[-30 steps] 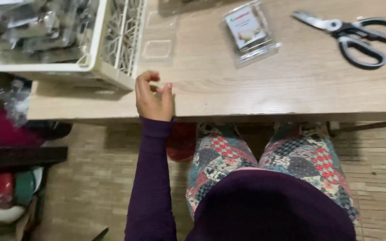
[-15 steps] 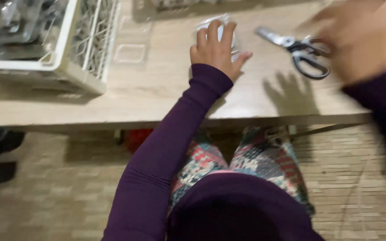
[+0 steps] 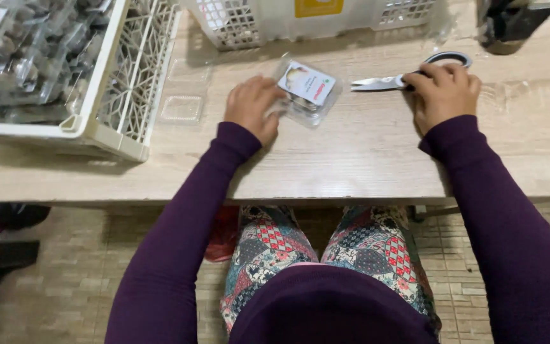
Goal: Trimming the edges of plastic food containers with scissors and organizing them into baskets on a production table.
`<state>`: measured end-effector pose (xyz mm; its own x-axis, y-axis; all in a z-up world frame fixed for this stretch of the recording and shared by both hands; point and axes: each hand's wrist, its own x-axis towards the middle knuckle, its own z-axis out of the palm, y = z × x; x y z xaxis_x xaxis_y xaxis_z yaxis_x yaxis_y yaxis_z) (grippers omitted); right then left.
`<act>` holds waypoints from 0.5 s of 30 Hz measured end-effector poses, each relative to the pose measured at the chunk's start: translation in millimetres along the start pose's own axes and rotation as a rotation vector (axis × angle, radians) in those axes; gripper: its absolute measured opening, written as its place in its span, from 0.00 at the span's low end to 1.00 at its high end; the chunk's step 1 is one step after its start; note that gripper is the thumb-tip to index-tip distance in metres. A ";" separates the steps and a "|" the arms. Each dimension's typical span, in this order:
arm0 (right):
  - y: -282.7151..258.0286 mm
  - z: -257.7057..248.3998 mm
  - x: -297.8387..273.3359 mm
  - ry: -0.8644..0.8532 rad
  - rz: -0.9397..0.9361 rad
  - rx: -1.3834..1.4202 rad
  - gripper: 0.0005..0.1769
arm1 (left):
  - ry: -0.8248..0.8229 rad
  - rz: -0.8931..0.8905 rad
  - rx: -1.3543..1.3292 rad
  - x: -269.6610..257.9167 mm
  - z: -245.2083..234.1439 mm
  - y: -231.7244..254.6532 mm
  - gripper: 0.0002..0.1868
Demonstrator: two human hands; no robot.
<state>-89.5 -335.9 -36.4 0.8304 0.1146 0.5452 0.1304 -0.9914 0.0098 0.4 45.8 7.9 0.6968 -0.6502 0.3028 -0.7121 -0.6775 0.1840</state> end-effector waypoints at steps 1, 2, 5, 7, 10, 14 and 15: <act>-0.9 -0.2 -0.2 -0.001 0.022 -0.015 0.13 | 0.107 -0.030 -0.066 -6.4 -2.4 -6.0 0.07; -2.1 -0.4 -0.3 -0.003 0.043 -0.031 0.13 | 0.214 -0.060 -0.131 -13.3 -5.0 -12.1 0.09; 7.2 4.5 -12.7 0.212 -0.024 -0.078 0.17 | 0.398 -0.189 -0.329 -38.2 -15.6 -9.8 0.11; 4.9 0.1 -15.7 0.236 -0.047 -0.093 0.14 | 0.396 -0.230 -0.328 -44.5 0.1 -24.4 0.05; 4.6 2.0 -18.1 0.274 -0.103 -0.150 0.07 | 0.465 -0.246 -0.367 -29.6 38.7 -51.7 0.09; -11.4 -3.7 -14.9 0.285 -0.182 -0.146 0.08 | 0.320 -0.496 -0.358 9.7 61.6 -46.0 0.28; -35.0 -7.2 -11.7 0.287 -0.183 -0.153 0.08 | 0.324 -0.492 -0.363 6.8 59.6 -41.8 0.28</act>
<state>-107.6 -302.9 -37.1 0.6125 0.2902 0.7352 0.1626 -0.9565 0.2421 40.1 49.2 -53.5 0.9258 -0.1230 0.3574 -0.3425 -0.6730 0.6556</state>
